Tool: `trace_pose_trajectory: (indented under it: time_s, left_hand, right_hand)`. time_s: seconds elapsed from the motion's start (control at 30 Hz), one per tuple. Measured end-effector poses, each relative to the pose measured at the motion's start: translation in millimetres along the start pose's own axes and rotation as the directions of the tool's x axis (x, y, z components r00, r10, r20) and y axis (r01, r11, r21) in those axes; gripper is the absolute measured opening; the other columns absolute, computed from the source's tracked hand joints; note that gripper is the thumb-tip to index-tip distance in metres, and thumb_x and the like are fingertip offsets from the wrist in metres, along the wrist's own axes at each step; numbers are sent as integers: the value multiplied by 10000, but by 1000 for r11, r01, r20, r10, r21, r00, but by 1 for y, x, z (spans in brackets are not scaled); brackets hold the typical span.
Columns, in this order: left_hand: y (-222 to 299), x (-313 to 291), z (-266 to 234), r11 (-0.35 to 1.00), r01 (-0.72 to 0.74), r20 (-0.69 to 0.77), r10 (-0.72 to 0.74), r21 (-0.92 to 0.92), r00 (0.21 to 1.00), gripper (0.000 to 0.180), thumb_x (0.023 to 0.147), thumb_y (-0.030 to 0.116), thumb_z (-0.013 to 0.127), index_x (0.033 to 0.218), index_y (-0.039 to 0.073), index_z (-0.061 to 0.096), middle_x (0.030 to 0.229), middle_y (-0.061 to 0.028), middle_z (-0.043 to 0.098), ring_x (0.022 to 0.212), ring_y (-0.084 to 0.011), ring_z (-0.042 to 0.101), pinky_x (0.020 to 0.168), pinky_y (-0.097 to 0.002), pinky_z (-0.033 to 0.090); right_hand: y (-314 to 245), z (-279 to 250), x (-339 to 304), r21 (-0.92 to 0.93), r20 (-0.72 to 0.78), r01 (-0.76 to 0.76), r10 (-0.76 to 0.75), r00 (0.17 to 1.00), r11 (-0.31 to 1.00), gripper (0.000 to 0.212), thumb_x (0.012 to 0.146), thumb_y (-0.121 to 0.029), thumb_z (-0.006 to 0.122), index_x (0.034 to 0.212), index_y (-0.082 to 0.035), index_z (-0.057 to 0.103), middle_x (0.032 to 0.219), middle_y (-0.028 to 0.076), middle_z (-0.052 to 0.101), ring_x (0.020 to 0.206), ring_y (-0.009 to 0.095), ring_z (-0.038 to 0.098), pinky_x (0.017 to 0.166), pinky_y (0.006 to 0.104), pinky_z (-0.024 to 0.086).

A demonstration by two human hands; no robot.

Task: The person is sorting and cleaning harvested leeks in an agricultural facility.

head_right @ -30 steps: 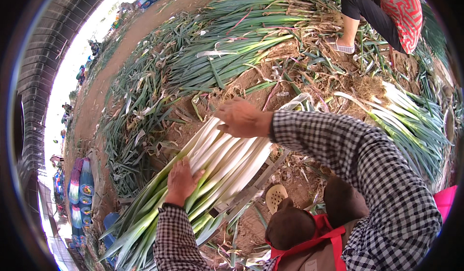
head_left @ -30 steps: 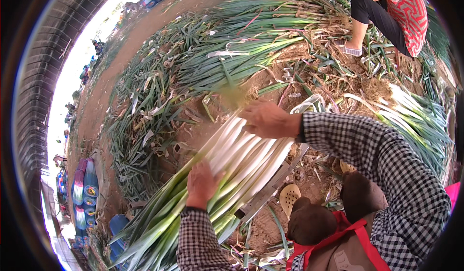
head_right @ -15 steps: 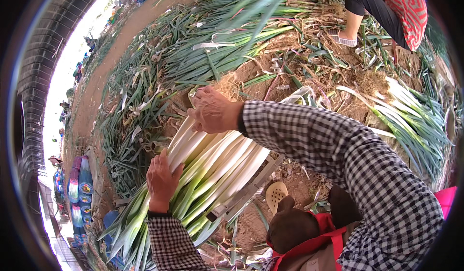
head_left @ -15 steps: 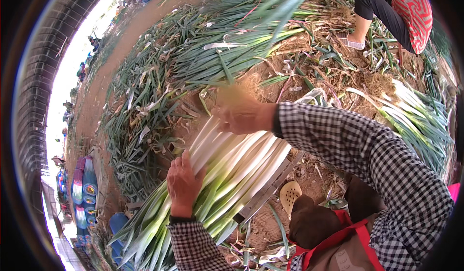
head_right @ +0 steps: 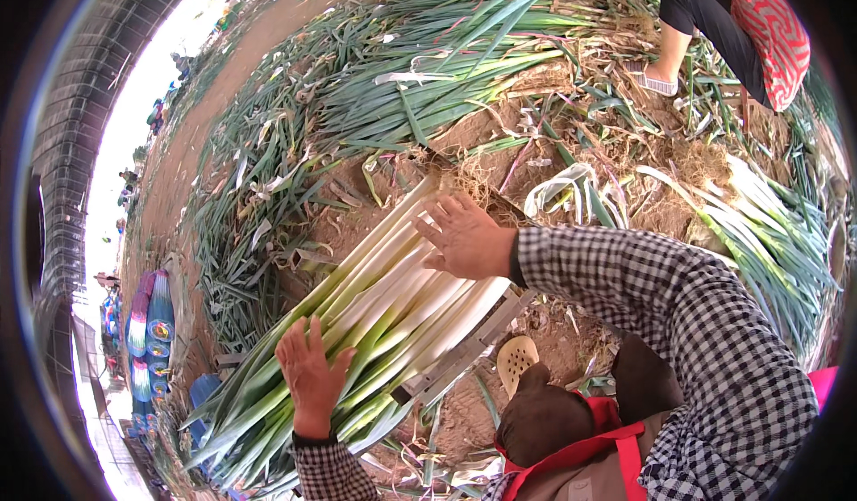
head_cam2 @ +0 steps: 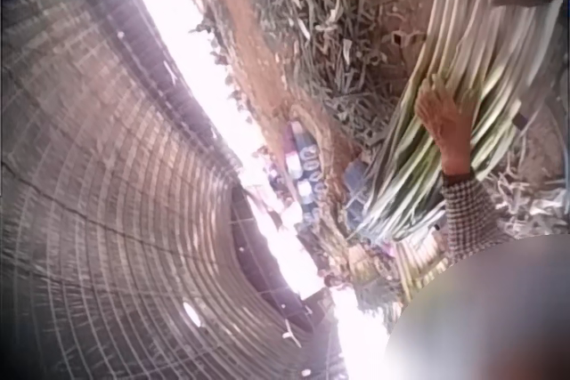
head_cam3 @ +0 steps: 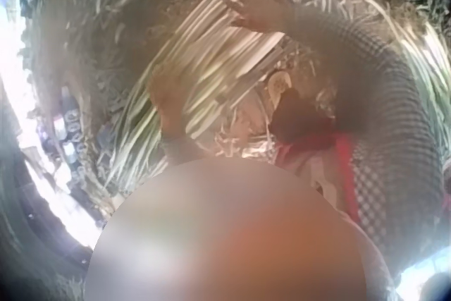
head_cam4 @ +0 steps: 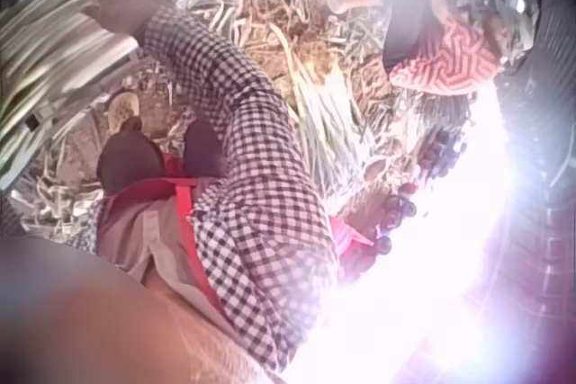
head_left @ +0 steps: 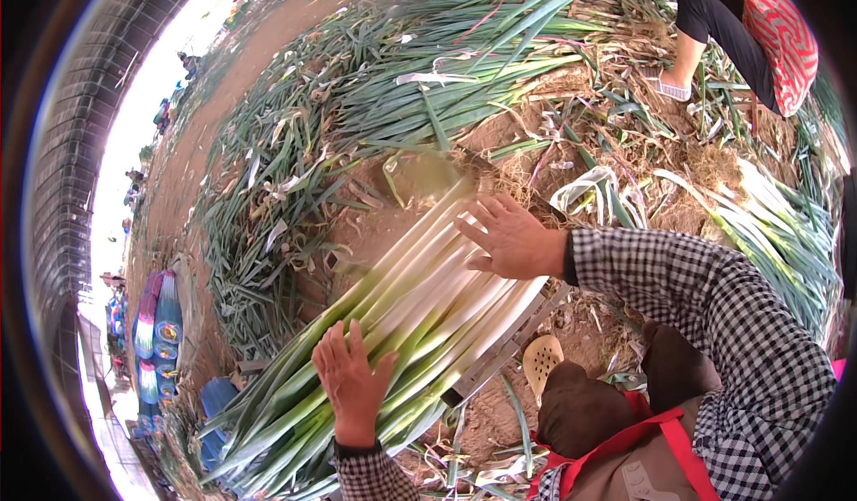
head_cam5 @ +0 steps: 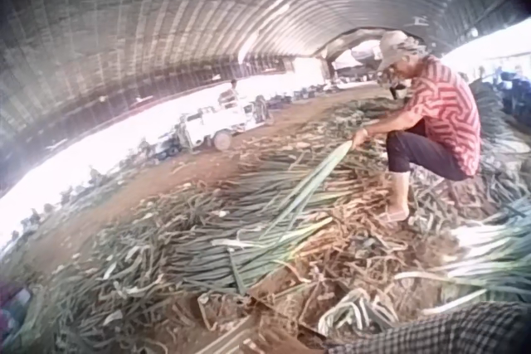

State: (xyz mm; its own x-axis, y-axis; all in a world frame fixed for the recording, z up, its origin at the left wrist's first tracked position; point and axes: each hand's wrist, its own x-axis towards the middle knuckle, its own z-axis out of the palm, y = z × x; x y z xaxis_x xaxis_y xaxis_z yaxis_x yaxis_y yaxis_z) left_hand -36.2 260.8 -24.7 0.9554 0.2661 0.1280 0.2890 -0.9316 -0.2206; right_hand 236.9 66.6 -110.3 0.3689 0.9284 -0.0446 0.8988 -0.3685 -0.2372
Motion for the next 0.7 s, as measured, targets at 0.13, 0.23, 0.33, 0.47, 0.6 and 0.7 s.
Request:
trace_pose_trajectory:
  time_s: [0.13, 0.23, 0.33, 0.47, 0.6, 0.7]
  left_hand:
    - [1, -29, -1, 999, 30, -114, -29, 11, 993, 427, 811, 231, 740, 1164, 34, 602, 1121, -131, 573, 1050, -306, 536, 917, -456, 407]
    - [11, -35, 6, 999, 24, -129, -28, -33, 991, 329, 786, 157, 744, 1062, 31, 615, 981, -103, 586, 956, -292, 544, 861, -446, 417]
    - [17, -39, 10, 999, 38, -107, -37, 6, 994, 342, 779, 180, 751, 1054, 32, 610, 1007, -93, 581, 952, -285, 541, 854, -434, 432]
    - [27, -40, 11, 996, 81, -114, -77, 26, 990, 344, 773, 153, 755, 1059, 25, 612, 1010, -101, 600, 956, -293, 555, 852, -427, 426]
    - [24, -53, 20, 997, 80, -135, -82, -19, 988, 337, 772, 128, 749, 1060, 21, 610, 1022, -111, 606, 960, -300, 566, 858, -437, 425]
    - [33, -63, 13, 992, 31, -20, -34, -121, 999, 326, 779, 107, 737, 1063, 14, 606, 1002, -120, 601, 951, -310, 568, 861, -442, 425]
  right_hand:
    - [-15, 5, -26, -164, -89, 122, -138, 986, 979, 577, 948, -268, 508, 1451, 4, 427, 1438, 232, 436, 1324, 364, 417, 1083, 505, 358]
    - [-14, 13, -33, -268, -218, 129, -190, 957, 955, 519, 899, -213, 544, 1367, 9, 516, 1316, 184, 534, 1210, 310, 506, 971, 444, 428]
    - [-8, 13, -33, -150, -236, 84, -118, 964, 985, 409, 881, -173, 554, 1254, -9, 595, 1216, 134, 580, 1114, 253, 553, 897, 384, 447]
    - [-2, 9, -47, -173, -210, 100, -136, 968, 980, 347, 875, -157, 550, 1185, -22, 625, 1163, 111, 605, 1061, 219, 575, 868, 353, 456]
    - [-2, 14, -58, -201, -320, 177, -235, 918, 963, 325, 868, -174, 558, 1147, -30, 642, 1125, 104, 631, 1040, 214, 586, 830, 344, 463]
    - [2, 14, -59, -221, -350, 177, -247, 903, 959, 272, 866, -164, 561, 1083, -31, 658, 1104, 98, 648, 998, 213, 596, 817, 343, 465]
